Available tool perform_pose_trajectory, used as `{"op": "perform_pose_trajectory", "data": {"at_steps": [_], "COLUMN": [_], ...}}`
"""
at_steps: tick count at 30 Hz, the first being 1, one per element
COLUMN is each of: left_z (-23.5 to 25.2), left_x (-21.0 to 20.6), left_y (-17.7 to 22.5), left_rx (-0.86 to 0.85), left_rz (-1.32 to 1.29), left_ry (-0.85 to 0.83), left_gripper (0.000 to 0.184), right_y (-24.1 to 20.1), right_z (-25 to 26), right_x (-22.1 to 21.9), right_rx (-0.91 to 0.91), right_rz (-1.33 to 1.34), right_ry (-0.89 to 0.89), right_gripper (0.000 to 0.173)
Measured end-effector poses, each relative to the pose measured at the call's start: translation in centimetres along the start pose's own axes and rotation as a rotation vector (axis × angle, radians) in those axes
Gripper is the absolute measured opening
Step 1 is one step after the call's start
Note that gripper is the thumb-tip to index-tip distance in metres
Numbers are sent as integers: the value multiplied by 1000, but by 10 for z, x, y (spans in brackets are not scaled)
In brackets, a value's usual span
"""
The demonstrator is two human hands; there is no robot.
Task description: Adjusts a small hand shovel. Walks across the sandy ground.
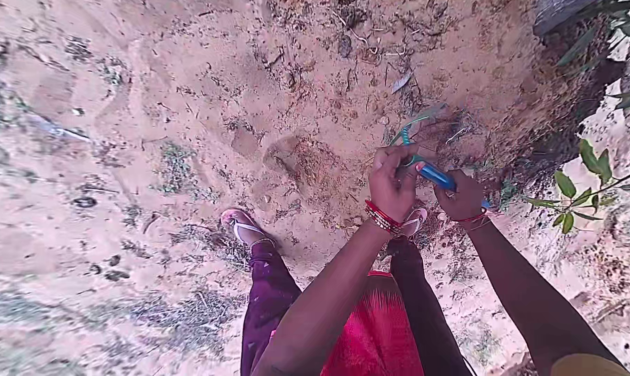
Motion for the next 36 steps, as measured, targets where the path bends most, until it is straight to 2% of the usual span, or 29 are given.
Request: {"op": "perform_pose_trajectory", "data": {"at_steps": [2, 5, 7, 9, 11, 13, 14, 16, 21, 23, 27, 30, 33, 36], "left_z": [2, 8, 12, 24, 29, 23, 20, 15, -8, -35, -64, -89, -104, -112], "left_x": [70, 179, 242, 296, 327, 326, 319, 315, 315, 300, 272, 257, 215, 149], "left_y": [-14, -25, -34, -65, -121, -183, -207, -226, -223, -231, -231, -229, -208, -153], "left_rx": [41, 130, 191, 269, 450, 677, 736, 729, 703, 760, 783, 843, 892, 853], "left_rz": [35, 132, 207, 274, 371, 485, 531, 567, 353, 289, 208, 158, 90, 59], "left_ry": [107, 315, 437, 516, 533, 467, 442, 484, 572, 606, 639, 682, 727, 748], "left_gripper": [28, 31, 32, 36, 37, 37, 36, 36, 32, 31, 33, 32, 32, 30], "right_y": [-48, -136, -189, -224, -228, -201, -186, -174, -178, -162, -140, -129, -110, -87], "right_z": [11, 41, 64, 80, 76, 56, 48, 43, 29, 8, -4, -19, -25, -26], "right_x": [-39, -98, -138, -182, -232, -278, -291, -301, -282, -270, -245, -218, -177, -105], "right_rx": [155, 268, 303, 312, 231, 136, 115, 130, 125, 97, 83, 98, 125, 124], "right_rz": [-1, -29, -61, -76, -88, -120, -145, -174, -147, -146, -159, -172, -216, -254], "right_ry": [-32, -247, -547, -754, -868, -963, -987, -1002, -1089, -1140, -1168, -1121, -1172, -1213], "right_gripper": [28, 26, 32, 36, 37, 42, 46, 47, 37, 36, 34, 27, 29, 32]}}
Point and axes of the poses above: each hand's wrist, its own z-axis towards the middle knuckle, its own x-axis out of the back of the hand, y = z × x, the point moved 5 cm from there along z, towards the middle knuckle, and after that the axes turned 14 degrees about -z, right-handed, at the moved point
